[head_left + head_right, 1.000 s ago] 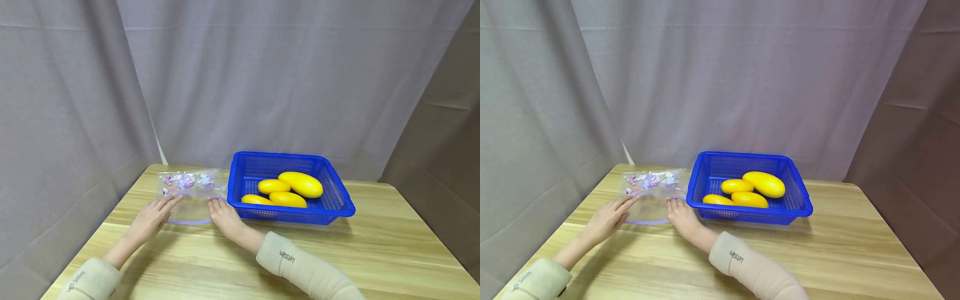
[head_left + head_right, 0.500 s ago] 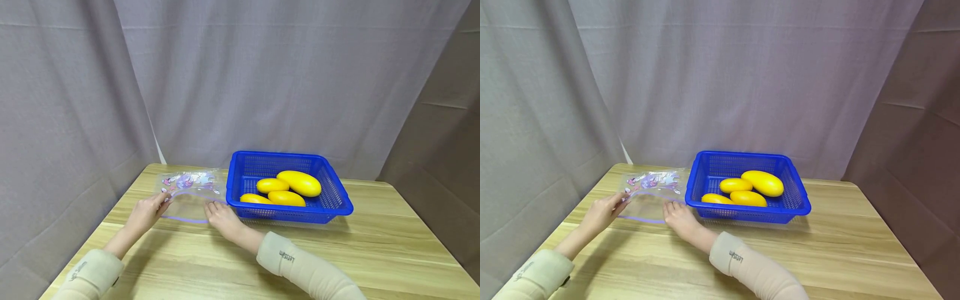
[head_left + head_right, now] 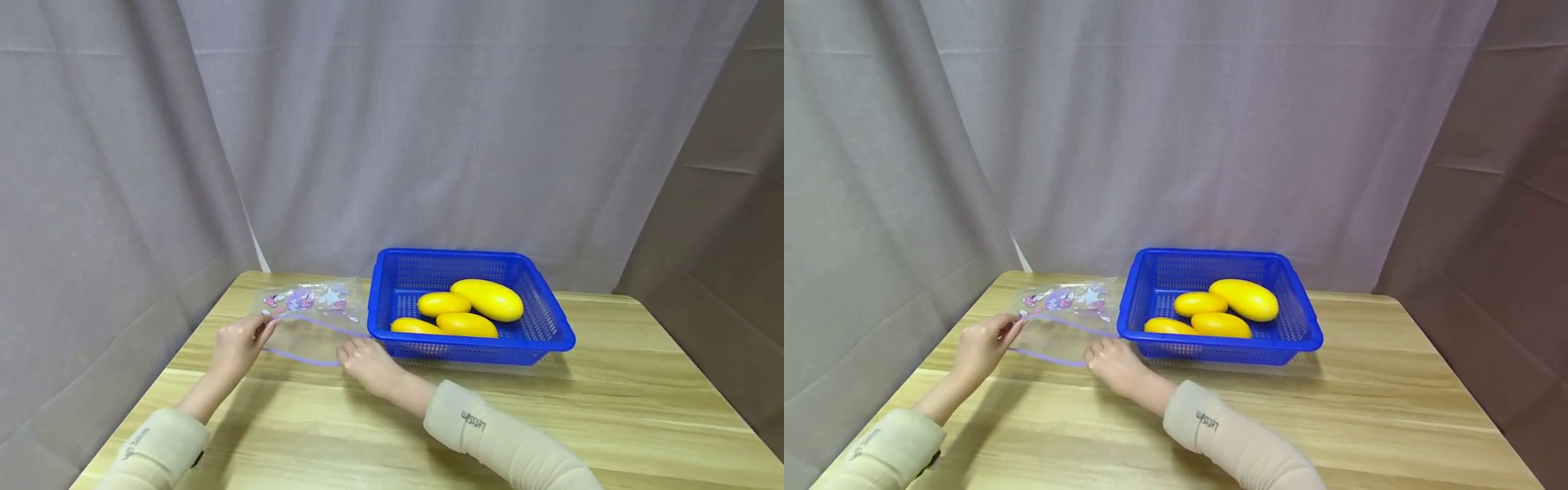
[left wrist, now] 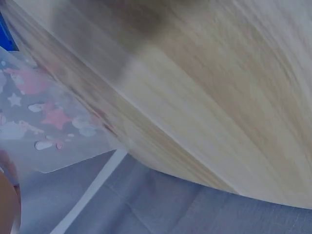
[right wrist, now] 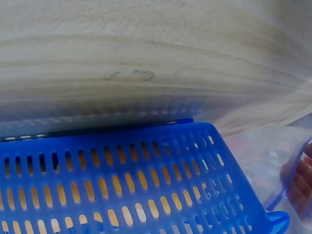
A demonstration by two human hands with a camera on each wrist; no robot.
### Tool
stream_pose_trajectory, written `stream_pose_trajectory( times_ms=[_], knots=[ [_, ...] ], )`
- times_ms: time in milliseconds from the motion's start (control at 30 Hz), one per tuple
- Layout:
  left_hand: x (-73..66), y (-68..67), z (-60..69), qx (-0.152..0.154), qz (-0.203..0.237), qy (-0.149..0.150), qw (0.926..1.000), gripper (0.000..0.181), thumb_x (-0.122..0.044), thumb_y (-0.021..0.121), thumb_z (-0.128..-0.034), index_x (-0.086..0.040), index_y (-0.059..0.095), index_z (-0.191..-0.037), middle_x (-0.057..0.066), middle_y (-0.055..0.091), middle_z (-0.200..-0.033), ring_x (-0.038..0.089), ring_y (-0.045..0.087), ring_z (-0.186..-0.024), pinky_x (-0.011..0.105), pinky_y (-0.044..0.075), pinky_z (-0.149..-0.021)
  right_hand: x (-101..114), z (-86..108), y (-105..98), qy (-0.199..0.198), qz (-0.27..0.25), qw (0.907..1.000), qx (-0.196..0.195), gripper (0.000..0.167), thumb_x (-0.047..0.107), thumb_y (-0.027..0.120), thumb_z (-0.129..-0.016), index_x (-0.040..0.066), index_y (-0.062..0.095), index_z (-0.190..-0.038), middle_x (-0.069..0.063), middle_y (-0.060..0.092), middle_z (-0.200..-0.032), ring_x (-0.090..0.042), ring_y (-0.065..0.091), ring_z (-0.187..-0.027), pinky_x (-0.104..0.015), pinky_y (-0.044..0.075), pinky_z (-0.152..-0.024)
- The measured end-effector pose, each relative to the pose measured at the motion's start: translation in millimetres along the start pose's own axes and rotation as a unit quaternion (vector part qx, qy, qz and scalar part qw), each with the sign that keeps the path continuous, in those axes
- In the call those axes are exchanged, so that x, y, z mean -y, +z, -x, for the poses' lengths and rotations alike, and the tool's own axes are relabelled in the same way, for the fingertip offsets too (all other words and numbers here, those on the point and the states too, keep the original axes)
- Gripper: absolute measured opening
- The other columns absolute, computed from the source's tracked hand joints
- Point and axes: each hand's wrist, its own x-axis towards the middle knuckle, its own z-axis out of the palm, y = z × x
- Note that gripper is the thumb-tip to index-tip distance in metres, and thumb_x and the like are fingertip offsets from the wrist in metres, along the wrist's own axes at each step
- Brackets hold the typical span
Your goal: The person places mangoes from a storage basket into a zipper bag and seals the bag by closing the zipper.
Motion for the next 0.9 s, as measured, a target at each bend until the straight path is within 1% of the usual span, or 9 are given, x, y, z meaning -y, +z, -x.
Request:
stream_pose_trajectory(
  times_ms=[100,200,300,367,467,567,633,800,900],
  knots=[
    [-2.8,1.0,-0.1,0.016,0.02,-0.046,0.9986,0.008,-0.005,0.073,-0.0758,-0.002,0.066,-0.08,0.008,0.067,-0.068,0.016,0.059,-0.055,0.031,0.049,-0.046,-1.7,0.8,0.8,0.001,-0.001,1.0,-0.005,0.021,0.001,0.066,-0.074,0.011,0.067,-0.092,0.002,0.067,-0.086,-0.011,0.062,-0.077,-0.022,0.054,-0.066],
    [-5.3,1.1,1.0,0.028,0.059,-0.098,0.993,0.006,0.001,0.07,-0.0777,-0.002,0.067,-0.083,0.009,0.069,-0.075,0.02,0.062,-0.064,0.035,0.053,-0.055,-2.5,2.2,1.6,0.0,-0.003,1.0,-0.008,0.019,0.001,0.064,-0.074,0.012,0.066,-0.089,0.003,0.066,-0.083,-0.011,0.061,-0.076,-0.022,0.053,-0.065],
    [-6.8,-0.2,0.4,0.032,0.102,-0.152,0.9825,0.012,0.006,0.066,-0.0778,0.0,0.069,-0.087,0.011,0.07,-0.082,0.024,0.064,-0.073,0.037,0.054,-0.064,-2.9,3.6,1.6,0.002,-0.006,0.9999,-0.008,0.016,0.001,0.063,-0.074,0.012,0.065,-0.086,0.004,0.064,-0.081,-0.011,0.06,-0.075,-0.022,0.052,-0.065],
    [-7.2,-1.8,-1.0,0.032,0.128,-0.189,0.973,0.013,0.006,0.066,-0.0788,0.001,0.07,-0.09,0.013,0.072,-0.085,0.017,0.063,-0.075,0.038,0.054,-0.068,-3.3,3.9,1.3,0.005,-0.009,0.9999,-0.008,0.016,0.001,0.062,-0.074,0.012,0.064,-0.085,0.004,0.064,-0.08,-0.011,0.059,-0.075,-0.023,0.052,-0.064],
    [-7.3,-3.7,-2.1,0.024,0.141,-0.228,0.963,0.009,0.002,0.069,-0.0796,0.001,0.071,-0.088,0.013,0.072,-0.085,0.009,0.061,-0.075,0.023,0.051,-0.07,-3.6,3.4,0.7,0.006,-0.015,0.9999,-0.006,0.017,0.0,0.06,-0.073,0.012,0.064,-0.085,0.004,0.064,-0.08,-0.011,0.059,-0.074,-0.023,0.052,-0.064],
    [-7.8,-3.6,-1.4,0.013,0.14,-0.249,0.9584,0.007,-0.003,0.072,-0.0797,0.001,0.072,-0.085,0.013,0.073,-0.081,0.006,0.061,-0.074,0.005,0.044,-0.07,-3.3,2.8,-0.3,0.01,-0.027,0.9995,-0.007,0.018,0.0,0.06,-0.073,0.012,0.064,-0.086,0.003,0.065,-0.081,-0.012,0.059,-0.074,-0.023,0.052,-0.063],
    [-8.6,-3.1,-0.9,0.007,0.149,-0.256,0.955,0.007,-0.003,0.072,-0.0798,0.003,0.072,-0.084,0.016,0.073,-0.081,0.006,0.062,-0.072,-0.002,0.041,-0.068,-2.2,2.3,-0.4,0.013,-0.035,0.9993,-0.007,0.018,0.0,0.062,-0.073,0.012,0.065,-0.086,0.004,0.065,-0.082,-0.011,0.06,-0.074,-0.022,0.053,-0.062],
    [-9.4,-3.7,0.2,0.0,0.202,-0.281,0.9382,0.008,0.004,0.068,-0.0816,0.008,0.07,-0.088,0.025,0.07,-0.084,-0.016,0.053,-0.07,-0.002,0.044,-0.063,1.4,3.0,0.4,0.005,-0.042,0.9987,-0.027,0.018,-0.001,0.064,-0.072,0.014,0.065,-0.084,0.005,0.063,-0.078,-0.01,0.058,-0.071,-0.02,0.05,-0.059],
    [-9.3,-3.5,0.5,0.006,0.222,-0.286,0.9322,0.009,0.006,0.066,-0.0818,0.01,0.069,-0.089,0.027,0.07,-0.085,-0.021,0.05,-0.069,-0.002,0.045,-0.063,2.2,4.9,0.1,-0.005,-0.041,0.9978,-0.051,0.015,0.003,0.065,-0.075,0.015,0.065,-0.083,0.006,0.062,-0.077,-0.009,0.056,-0.07,-0.019,0.049,-0.06]
  ],
)
